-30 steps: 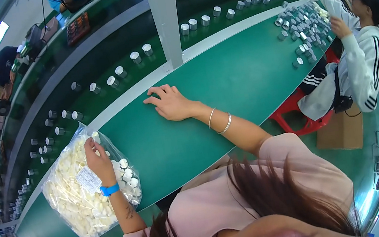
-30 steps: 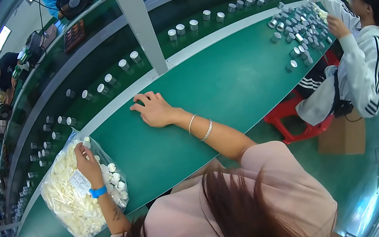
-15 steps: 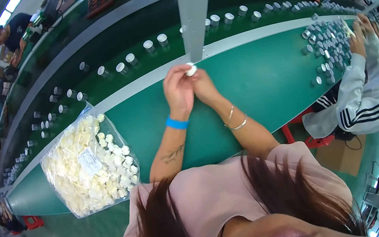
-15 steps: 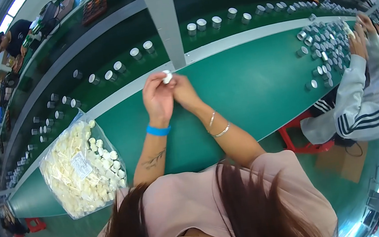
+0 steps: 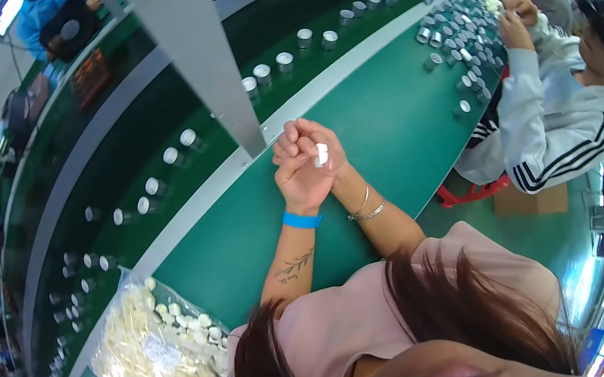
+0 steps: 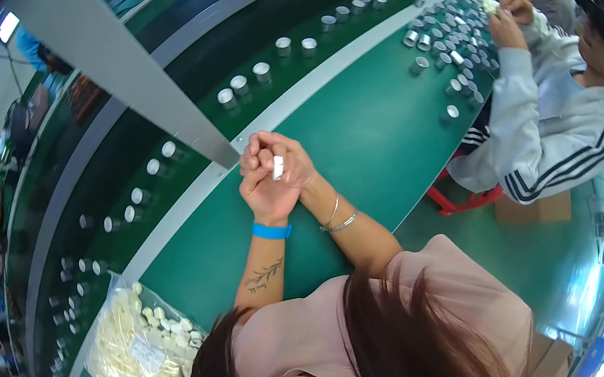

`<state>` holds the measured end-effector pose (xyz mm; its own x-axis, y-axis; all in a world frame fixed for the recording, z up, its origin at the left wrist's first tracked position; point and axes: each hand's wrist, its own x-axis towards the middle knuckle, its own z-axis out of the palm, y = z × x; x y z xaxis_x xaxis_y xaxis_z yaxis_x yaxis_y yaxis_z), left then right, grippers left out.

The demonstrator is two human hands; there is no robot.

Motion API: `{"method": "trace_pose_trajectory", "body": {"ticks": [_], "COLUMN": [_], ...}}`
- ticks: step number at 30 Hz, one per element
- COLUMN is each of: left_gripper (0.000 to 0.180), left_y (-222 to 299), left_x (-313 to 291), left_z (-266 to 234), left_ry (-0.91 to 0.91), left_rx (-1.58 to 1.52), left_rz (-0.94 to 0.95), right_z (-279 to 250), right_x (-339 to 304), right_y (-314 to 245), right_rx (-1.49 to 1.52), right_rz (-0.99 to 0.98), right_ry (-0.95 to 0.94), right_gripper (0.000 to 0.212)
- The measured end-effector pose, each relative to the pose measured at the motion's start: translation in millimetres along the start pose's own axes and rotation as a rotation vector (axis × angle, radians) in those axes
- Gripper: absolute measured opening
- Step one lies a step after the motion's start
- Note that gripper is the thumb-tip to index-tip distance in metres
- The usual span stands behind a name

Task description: The person assembles components by hand, inserting small foam or plastic pieces into metal cylindrical casings on a factory assembly line.

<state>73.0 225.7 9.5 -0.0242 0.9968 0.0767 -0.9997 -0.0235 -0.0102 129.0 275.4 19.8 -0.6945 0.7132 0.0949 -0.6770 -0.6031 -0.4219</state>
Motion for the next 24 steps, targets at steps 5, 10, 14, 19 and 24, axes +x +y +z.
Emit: {"method": "trace_pose_trajectory", "body": {"ticks": [5,10,14,19,24], "left_gripper": [0.013,0.008,0.013,0.01,0.01], "left_y": [9,16,10,5,1], "left_x": [9,5,1,0,6], "left_z": [-15,-4,2,-3,-7], "left_ry": [-0.268,-0.368,-0.347,-0.342,-0.432], "left_rx": [-0.087,0.081,0.139,0.214,0.199], "left_rz": [-0.107,-0.168,-0.213,-0.218,-0.29], "right_z": [-4,-8,-3,0,-4], "right_x": [-3,0,-2,-6,-9], "right_y": [2,-5,-21,-35,-53], "right_rx": [-0.058,-0.231,-0.304,-0.294,-0.349], "right_rz": [0.067,0.078,0.044,-0.038,-0.108], "right_ry": [0.077,-0.036,-0.001,-0.016,0.056], "right_gripper": [0.031,0.031,0.027,0.024,0.021]}}
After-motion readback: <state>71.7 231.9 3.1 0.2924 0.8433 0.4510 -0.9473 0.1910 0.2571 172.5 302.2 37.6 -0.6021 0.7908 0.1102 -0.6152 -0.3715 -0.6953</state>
